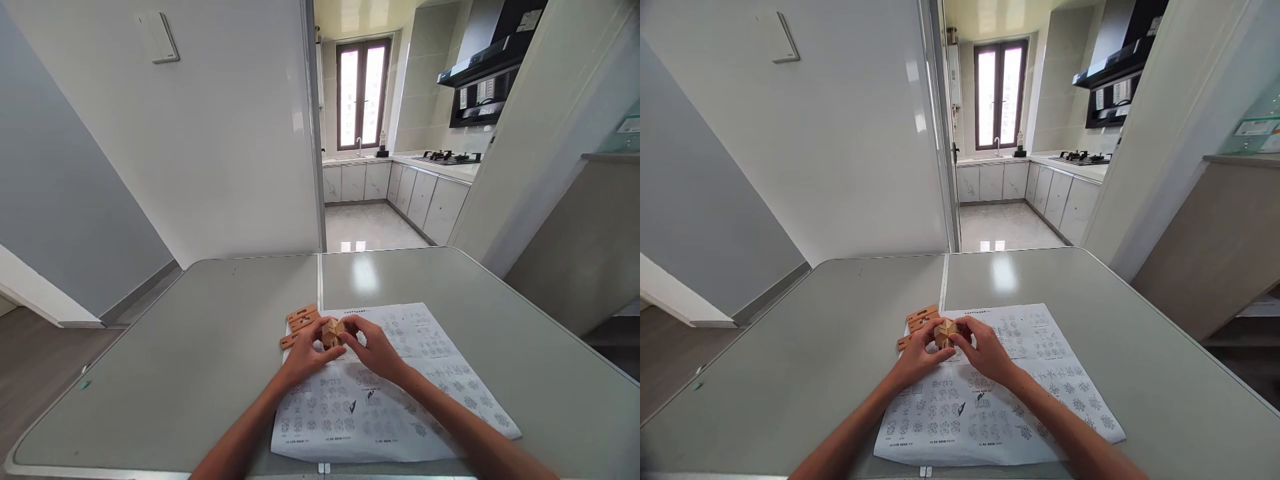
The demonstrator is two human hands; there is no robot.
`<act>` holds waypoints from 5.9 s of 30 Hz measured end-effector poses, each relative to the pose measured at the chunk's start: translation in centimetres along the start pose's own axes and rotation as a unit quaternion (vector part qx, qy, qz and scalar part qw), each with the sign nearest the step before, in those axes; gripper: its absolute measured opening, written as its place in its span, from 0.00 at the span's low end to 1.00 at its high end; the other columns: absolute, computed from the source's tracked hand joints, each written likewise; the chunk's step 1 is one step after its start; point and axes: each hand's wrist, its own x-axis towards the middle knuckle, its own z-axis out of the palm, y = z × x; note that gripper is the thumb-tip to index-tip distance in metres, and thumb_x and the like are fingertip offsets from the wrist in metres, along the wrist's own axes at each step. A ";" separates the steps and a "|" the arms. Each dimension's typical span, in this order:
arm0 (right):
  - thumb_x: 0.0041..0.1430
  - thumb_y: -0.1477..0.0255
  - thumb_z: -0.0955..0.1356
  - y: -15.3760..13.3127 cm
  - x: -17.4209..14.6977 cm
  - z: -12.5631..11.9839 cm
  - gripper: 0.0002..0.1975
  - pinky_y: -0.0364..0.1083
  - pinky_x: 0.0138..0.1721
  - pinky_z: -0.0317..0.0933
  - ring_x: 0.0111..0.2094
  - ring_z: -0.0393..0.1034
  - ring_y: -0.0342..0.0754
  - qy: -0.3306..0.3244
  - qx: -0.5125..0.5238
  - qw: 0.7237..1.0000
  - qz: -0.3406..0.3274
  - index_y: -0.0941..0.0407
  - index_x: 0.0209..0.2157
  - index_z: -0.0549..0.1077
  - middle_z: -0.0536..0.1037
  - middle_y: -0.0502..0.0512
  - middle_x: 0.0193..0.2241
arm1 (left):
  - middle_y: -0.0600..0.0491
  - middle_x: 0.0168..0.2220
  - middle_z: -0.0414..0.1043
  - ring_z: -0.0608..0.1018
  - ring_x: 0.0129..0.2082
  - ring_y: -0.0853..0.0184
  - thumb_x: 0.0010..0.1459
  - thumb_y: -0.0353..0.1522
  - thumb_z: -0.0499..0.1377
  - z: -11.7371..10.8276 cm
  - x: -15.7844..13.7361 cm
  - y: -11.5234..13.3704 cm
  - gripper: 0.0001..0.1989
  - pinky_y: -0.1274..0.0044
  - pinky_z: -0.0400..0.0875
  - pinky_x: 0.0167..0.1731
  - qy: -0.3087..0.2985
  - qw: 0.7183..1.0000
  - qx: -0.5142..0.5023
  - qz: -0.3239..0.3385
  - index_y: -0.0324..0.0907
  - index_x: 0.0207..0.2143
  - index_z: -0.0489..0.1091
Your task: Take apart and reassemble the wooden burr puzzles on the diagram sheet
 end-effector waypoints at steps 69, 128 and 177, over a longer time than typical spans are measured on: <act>0.70 0.49 0.62 0.2 0.3 0.1 0.21 0.45 0.26 0.56 0.22 0.59 0.45 -0.030 0.102 0.989 0.099 0.53 0.38 0.69 0.67 0.46 0.22 | 0.48 0.55 0.77 0.77 0.56 0.54 0.55 0.40 0.71 0.0 0.2 0.0 0.28 0.62 0.69 0.60 0.020 0.998 -0.041 0.039 0.48 0.57 0.70; 0.64 0.45 0.66 1.0 0.3 -0.3 0.25 0.45 0.30 0.60 0.24 0.61 0.42 -0.155 0.322 0.901 0.247 0.55 0.36 0.71 0.67 0.46 0.26 | 0.48 0.57 0.75 0.76 0.57 0.54 0.55 0.42 0.70 0.0 -0.1 0.4 0.32 0.62 0.72 0.58 0.024 0.984 0.115 0.130 0.51 0.61 0.67; 0.71 0.55 0.64 1.0 -0.3 0.5 0.17 0.46 0.32 0.65 0.31 0.73 0.48 -0.049 0.098 0.990 0.084 0.53 0.49 0.71 0.77 0.52 0.32 | 0.47 0.58 0.74 0.75 0.58 0.55 0.69 0.45 0.56 -1.1 0.5 -0.6 0.21 0.64 0.68 0.59 -0.020 0.992 0.105 0.068 0.47 0.59 0.70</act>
